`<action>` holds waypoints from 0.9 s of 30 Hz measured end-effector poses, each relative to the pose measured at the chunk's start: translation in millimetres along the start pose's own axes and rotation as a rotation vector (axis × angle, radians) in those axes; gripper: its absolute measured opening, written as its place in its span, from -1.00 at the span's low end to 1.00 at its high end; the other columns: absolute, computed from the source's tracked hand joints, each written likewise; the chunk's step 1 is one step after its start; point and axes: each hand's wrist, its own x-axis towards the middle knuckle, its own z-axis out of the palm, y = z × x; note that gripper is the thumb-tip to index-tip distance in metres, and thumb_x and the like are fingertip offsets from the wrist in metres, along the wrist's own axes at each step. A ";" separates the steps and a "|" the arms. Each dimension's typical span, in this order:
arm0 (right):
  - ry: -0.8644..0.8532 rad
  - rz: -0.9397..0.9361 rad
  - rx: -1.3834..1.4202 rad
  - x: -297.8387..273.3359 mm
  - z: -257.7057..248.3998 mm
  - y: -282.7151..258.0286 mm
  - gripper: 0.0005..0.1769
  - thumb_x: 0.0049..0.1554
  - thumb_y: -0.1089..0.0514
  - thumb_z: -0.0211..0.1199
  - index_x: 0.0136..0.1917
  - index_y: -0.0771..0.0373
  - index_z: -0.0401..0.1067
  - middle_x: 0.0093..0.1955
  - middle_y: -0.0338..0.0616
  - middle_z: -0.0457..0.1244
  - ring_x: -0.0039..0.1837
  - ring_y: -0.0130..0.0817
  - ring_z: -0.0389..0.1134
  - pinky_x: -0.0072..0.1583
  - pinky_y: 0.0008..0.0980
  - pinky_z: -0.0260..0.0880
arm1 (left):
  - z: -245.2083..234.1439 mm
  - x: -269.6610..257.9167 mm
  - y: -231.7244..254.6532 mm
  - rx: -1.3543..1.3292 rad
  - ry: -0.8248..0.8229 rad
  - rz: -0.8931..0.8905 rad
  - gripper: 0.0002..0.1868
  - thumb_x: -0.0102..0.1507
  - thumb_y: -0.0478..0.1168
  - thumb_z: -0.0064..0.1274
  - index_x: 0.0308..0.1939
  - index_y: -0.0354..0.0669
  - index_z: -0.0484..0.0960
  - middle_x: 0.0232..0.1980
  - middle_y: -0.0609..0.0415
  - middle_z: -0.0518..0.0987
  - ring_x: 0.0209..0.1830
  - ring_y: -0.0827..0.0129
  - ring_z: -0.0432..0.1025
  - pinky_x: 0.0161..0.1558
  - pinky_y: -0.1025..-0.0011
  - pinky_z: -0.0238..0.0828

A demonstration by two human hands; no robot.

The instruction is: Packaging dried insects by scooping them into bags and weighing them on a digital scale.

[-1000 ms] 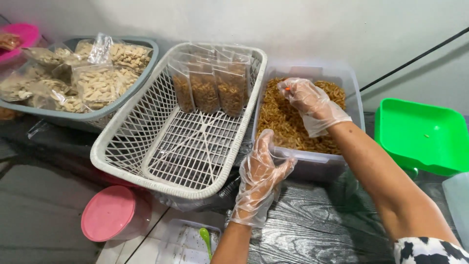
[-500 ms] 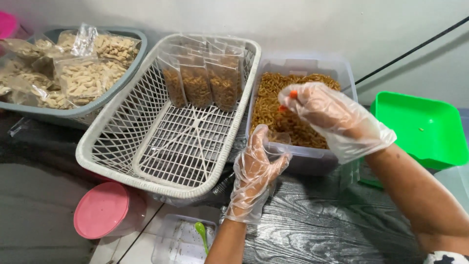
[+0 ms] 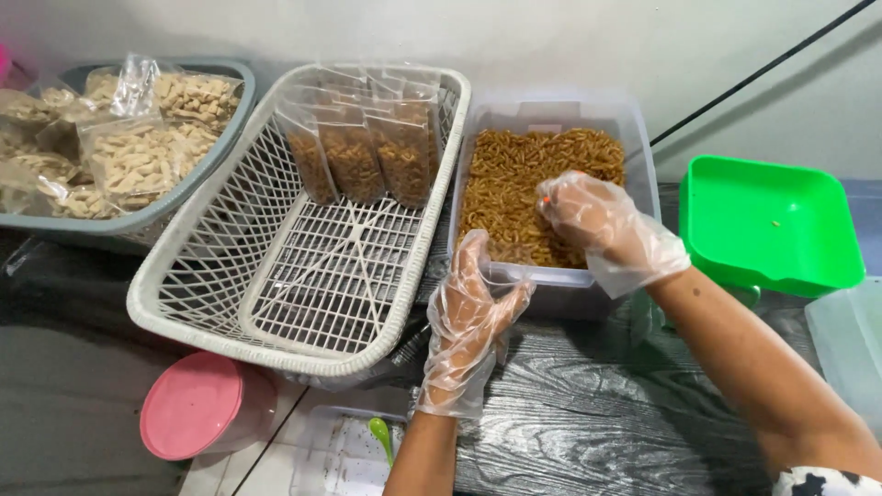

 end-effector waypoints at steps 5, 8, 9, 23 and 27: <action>-0.710 0.235 3.011 -35.7 19.1 83.8 -0.72 0.30 -0.17 0.08 0.01 0.01 0.44 0.01 -0.09 0.31 0.07 -0.04 0.48 0.00 -0.14 0.55 | 0.1 0.2 0.9 0.038 0.004 -0.010 -0.10 0.02 0.29 0.26 0.37 0.10 0.37 0.05 0.02 0.70 -0.06 0.02 0.63 -0.11 0.10 0.60; -0.758 0.318 3.051 -43.7 3.2 83.3 -0.73 0.30 -0.18 0.06 0.09 -0.05 0.43 0.09 -0.11 0.30 0.13 -0.04 0.46 0.05 -0.15 0.54 | 3.3 1.8 -2.4 0.004 0.030 0.006 -0.10 0.02 0.30 0.28 0.35 0.08 0.39 0.02 -0.01 0.71 -0.06 0.01 0.63 -0.11 0.10 0.60; -0.762 0.321 3.051 -46.2 -2.3 83.2 -0.73 0.30 -0.18 0.06 0.09 -0.05 0.43 0.09 -0.11 0.30 0.13 -0.04 0.46 0.05 -0.15 0.54 | 4.5 2.4 -3.0 0.005 0.028 0.009 -0.10 0.02 0.30 0.28 0.35 0.08 0.39 0.02 -0.01 0.71 -0.06 0.01 0.63 -0.11 0.10 0.60; -0.543 0.609 2.831 -106.1 50.6 141.2 -0.73 0.27 -0.01 0.09 0.18 -0.24 0.52 0.18 -0.27 0.37 0.36 -0.23 0.38 0.24 -0.36 0.47 | 5.3 5.2 -2.6 0.020 -0.044 -0.110 -0.04 0.00 0.39 0.23 0.41 0.20 0.34 0.11 0.05 0.68 0.00 0.06 0.62 -0.04 0.12 0.57; -0.660 0.824 3.062 -122.4 43.7 149.2 -0.54 0.26 -0.23 0.09 0.36 -0.15 0.43 0.33 -0.15 0.30 0.37 -0.04 0.32 0.37 -0.11 0.36 | 4.6 5.8 -0.5 0.019 -0.058 -0.123 -0.01 -0.03 0.42 0.22 0.41 0.22 0.34 0.15 0.02 0.67 -0.01 0.01 0.62 -0.03 0.10 0.57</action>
